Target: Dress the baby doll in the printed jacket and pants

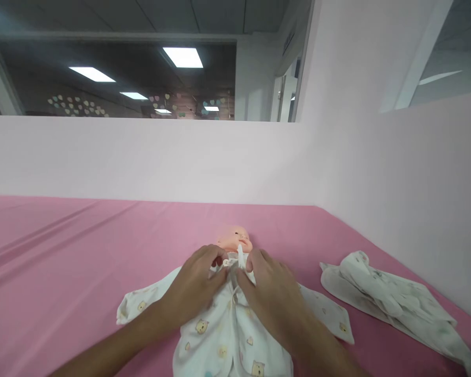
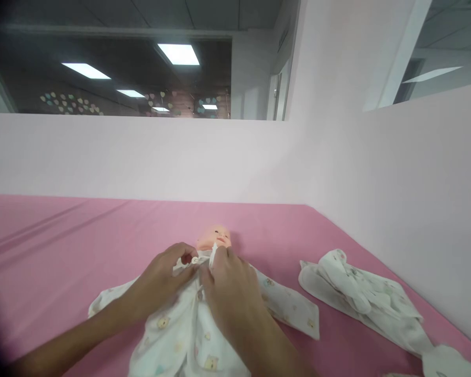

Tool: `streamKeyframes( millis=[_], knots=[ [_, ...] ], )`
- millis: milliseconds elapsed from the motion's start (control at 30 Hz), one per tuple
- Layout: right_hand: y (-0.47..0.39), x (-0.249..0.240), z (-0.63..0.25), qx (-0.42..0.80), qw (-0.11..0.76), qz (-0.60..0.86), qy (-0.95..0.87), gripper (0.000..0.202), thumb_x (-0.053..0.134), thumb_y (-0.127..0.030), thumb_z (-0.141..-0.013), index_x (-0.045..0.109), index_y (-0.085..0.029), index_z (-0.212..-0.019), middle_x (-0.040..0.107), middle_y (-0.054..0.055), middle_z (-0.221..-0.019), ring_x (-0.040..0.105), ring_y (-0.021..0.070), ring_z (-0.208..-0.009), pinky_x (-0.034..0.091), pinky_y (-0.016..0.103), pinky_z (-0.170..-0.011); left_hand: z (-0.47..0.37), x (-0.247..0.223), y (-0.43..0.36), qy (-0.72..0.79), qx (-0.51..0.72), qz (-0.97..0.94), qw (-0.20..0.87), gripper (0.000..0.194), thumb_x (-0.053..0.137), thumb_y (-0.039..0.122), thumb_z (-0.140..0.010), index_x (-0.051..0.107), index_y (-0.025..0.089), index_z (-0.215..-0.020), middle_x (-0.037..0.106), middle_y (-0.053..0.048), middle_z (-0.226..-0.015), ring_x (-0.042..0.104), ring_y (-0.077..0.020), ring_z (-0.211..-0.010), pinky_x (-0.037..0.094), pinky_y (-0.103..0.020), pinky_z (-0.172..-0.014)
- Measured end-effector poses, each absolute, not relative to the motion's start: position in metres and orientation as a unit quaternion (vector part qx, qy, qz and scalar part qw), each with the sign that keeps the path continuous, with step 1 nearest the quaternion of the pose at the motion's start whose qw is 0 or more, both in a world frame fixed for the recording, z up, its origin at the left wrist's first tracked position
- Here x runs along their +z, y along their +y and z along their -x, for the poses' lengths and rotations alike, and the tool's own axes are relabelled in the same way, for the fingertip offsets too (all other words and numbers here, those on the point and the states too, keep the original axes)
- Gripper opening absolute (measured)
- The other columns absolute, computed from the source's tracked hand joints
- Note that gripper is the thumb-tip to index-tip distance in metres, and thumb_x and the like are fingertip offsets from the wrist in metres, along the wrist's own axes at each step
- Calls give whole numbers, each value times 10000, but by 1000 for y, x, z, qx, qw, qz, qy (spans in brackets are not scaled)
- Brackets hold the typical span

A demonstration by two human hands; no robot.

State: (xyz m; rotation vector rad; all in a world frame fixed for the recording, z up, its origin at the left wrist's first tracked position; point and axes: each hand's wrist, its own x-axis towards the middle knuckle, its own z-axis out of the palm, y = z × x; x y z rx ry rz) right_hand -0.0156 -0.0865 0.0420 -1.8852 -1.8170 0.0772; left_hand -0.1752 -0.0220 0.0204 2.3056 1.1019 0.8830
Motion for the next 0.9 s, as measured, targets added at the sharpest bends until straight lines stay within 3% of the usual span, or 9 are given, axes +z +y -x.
streamKeyframes(
  millis=[100,200,367,567,667,767,900],
  knots=[
    [-100,48,27,49,199,689,-696,168,471,-260,-822,434,-197,-671,570,-4,-687,396,121,-558,147,281,-532,180,30,-22,410,285,-834,235,97,470,284,-892,558,242,-900,580,17,-906,524,-162,-835,413,-290,-711],
    [-107,48,30,55,136,679,-719,122,454,-175,-791,484,-185,-673,607,19,-705,430,127,-565,118,295,-534,183,39,-26,380,241,-860,240,137,457,291,-910,587,252,-929,588,15,-937,532,-161,-871,412,-285,-731],
    [-107,51,24,82,105,672,-728,183,424,-112,-797,550,-177,-681,639,35,-717,493,132,-576,133,298,-523,184,46,-38,286,167,-918,218,115,462,182,-881,559,226,-837,578,29,-855,512,-136,-787,384,-267,-693],
    [-100,46,25,1,61,656,-752,143,475,-83,-749,578,-181,-734,657,60,-775,546,180,-668,166,304,-541,185,38,-43,311,133,-928,155,92,480,214,-872,459,204,-783,555,30,-841,473,-149,-768,350,-293,-682],
    [-99,44,18,42,123,672,-729,146,467,-94,-712,430,-193,-611,540,-7,-621,396,116,-550,157,293,-507,183,37,-44,304,131,-933,143,104,476,207,-869,449,200,-769,549,32,-829,468,-147,-767,349,-302,-698],
    [-99,45,4,129,202,640,-730,203,452,-116,-687,282,-192,-604,349,-47,-566,247,97,-530,133,272,-449,183,41,-46,307,130,-930,152,113,461,167,-848,430,197,-743,541,34,-795,469,-141,-750,343,-296,-673],
    [-96,50,-13,244,200,568,-760,162,396,-126,-735,290,-208,-644,230,-51,-595,185,95,-529,120,267,-411,187,49,-50,306,136,-926,176,112,457,211,-884,455,205,-772,542,32,-816,476,-139,-773,353,-291,-683]
  ],
)
